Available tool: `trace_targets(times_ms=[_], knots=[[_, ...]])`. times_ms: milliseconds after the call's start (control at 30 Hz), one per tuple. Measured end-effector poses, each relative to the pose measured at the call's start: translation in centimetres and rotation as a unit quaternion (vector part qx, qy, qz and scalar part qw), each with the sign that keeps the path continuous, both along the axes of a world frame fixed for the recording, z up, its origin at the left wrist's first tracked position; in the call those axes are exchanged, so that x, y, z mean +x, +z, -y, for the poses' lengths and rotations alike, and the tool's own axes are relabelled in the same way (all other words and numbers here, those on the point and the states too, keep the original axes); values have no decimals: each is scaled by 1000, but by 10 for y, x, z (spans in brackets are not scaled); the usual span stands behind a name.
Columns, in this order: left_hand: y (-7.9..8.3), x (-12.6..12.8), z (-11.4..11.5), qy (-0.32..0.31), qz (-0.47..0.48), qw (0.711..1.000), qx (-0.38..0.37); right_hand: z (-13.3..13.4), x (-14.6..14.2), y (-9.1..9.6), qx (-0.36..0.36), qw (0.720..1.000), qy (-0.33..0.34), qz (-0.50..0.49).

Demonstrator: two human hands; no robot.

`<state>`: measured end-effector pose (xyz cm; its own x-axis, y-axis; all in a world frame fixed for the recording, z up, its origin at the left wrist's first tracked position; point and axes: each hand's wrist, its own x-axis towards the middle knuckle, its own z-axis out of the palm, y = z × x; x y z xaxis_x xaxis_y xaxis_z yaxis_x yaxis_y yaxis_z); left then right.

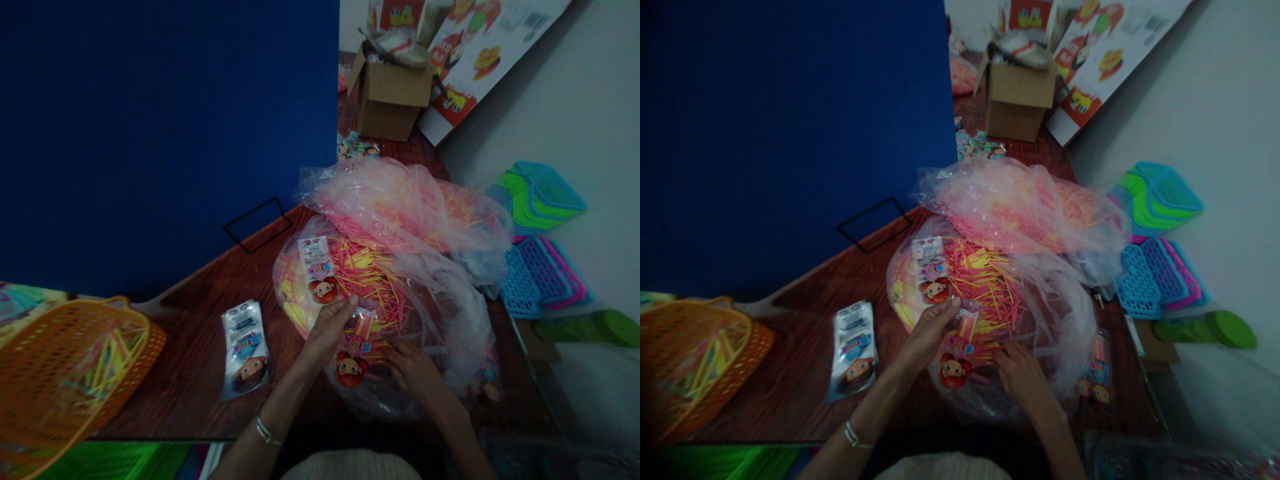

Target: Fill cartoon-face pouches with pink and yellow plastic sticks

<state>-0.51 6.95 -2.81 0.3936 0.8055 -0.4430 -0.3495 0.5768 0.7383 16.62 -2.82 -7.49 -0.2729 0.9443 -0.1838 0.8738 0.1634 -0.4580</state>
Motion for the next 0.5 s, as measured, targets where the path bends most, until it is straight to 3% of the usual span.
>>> trace_targets(times_ms=[67,133,200,300,367,500], knots=[[0,-1,1,-7,-2,1000,9,-1,6,12,29,996,-14,-80],[0,-2,2,-19,-12,1000,16,-5,11,27,66,979,-70,-178],[1,-3,4,-43,-25,999,18,-12,11,44,118,941,-171,-267],[4,-1,7,-77,-39,996,22,-27,5,63,205,860,-310,-350],[5,2,8,-88,-36,995,20,-37,-2,70,251,823,-344,-376],[3,5,10,-97,-43,994,18,-50,-9,73,284,812,-351,-370]])
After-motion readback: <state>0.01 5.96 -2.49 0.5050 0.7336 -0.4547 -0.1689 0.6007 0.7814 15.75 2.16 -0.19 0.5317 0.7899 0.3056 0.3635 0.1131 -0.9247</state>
